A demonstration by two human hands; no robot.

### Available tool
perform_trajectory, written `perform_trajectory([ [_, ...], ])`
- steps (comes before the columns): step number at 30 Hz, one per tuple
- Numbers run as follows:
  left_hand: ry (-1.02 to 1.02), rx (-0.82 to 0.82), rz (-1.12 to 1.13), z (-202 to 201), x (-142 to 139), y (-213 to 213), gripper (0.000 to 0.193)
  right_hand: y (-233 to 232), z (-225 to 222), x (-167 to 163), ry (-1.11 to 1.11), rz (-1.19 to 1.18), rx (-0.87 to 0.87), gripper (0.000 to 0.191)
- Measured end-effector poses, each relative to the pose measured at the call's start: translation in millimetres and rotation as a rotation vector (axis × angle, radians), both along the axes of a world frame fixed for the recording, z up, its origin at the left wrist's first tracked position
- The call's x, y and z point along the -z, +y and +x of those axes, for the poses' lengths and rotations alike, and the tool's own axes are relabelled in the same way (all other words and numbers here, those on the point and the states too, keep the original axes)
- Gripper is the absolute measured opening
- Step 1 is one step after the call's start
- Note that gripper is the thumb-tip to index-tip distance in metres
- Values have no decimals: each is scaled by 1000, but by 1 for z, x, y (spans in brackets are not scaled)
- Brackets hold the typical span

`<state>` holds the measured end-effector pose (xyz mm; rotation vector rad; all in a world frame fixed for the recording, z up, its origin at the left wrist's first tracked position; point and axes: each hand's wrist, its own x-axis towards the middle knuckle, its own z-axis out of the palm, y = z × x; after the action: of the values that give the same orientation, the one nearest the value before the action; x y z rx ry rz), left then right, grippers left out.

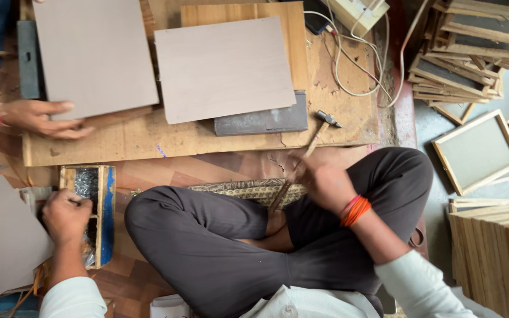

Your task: The person sits on the floor and assembles picture frames by placing a backing board onto a wooden frame and hammering nails into the corners. They repeatedly pick up frames, position the boards, and use a hammer to secure the components.

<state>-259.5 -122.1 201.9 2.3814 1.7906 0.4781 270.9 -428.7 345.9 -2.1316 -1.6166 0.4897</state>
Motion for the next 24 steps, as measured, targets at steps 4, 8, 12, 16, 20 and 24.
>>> perform_trajectory([
  [4,-410,124,70,61,-37,6,13,-25,-33,27,-156,221,-252,48],
  [8,-560,344,-4,180,-78,-5,11,-36,-37,43,393,-56,141,28],
  [12,-677,656,83,324,-100,-46,12,-63,-25,33,1053,200,502,23],
  [16,-505,667,-124,441,-95,-77,10,-85,-22,6,1018,370,582,43],
  [20,-484,674,-26,477,-74,-79,18,-85,-31,-19,770,386,510,75],
  [24,-456,669,-158,477,-58,-71,18,-66,-4,-34,458,268,480,62],
])
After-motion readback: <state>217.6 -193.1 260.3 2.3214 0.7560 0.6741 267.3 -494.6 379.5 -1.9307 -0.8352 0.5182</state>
